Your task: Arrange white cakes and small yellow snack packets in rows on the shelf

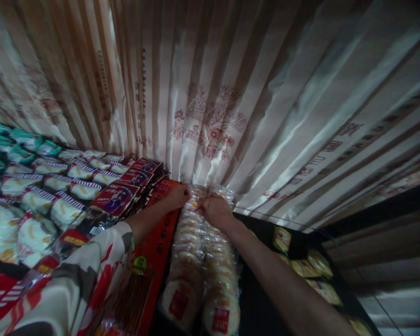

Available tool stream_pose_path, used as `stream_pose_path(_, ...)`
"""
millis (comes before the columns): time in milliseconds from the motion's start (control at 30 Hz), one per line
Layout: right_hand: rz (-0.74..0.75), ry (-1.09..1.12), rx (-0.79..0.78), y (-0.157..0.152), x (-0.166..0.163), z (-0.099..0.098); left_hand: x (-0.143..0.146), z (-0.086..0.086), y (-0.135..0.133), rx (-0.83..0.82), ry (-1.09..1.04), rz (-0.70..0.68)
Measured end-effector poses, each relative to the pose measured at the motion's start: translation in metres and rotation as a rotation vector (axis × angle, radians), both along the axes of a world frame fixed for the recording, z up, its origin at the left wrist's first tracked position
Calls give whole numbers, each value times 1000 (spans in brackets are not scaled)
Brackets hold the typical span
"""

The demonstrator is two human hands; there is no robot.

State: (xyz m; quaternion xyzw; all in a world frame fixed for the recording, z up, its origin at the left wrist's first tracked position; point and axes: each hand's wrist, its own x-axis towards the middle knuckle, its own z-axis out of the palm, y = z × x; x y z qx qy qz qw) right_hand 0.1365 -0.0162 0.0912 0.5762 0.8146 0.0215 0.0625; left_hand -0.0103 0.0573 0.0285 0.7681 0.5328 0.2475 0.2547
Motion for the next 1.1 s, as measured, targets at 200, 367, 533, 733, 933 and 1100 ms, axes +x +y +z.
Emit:
stream_pose_path(200, -7, -25, -36, 2, -4, 0, -1, 0, -1, 24, -9, 16)
stream_pose_path(367, 15, -47, 100, 8, -4, 0, -5, 3, -4, 73, -42, 21)
stream_pose_path(533, 25, 12, 177, 7, -7, -1, -7, 6, -11, 19, -15, -97)
stream_pose_path(733, 96, 176, 151, -12, 5, -7, -3, 7, -15, 19, -12, -57)
stream_pose_path(933, 154, 234, -1, -2, 13, -17, -3, 8, -18, 12, -24, -49)
stream_pose_path(1100, 149, 86, 51, 0, 8, -16, -8, 9, -21, 10, -12, -30)
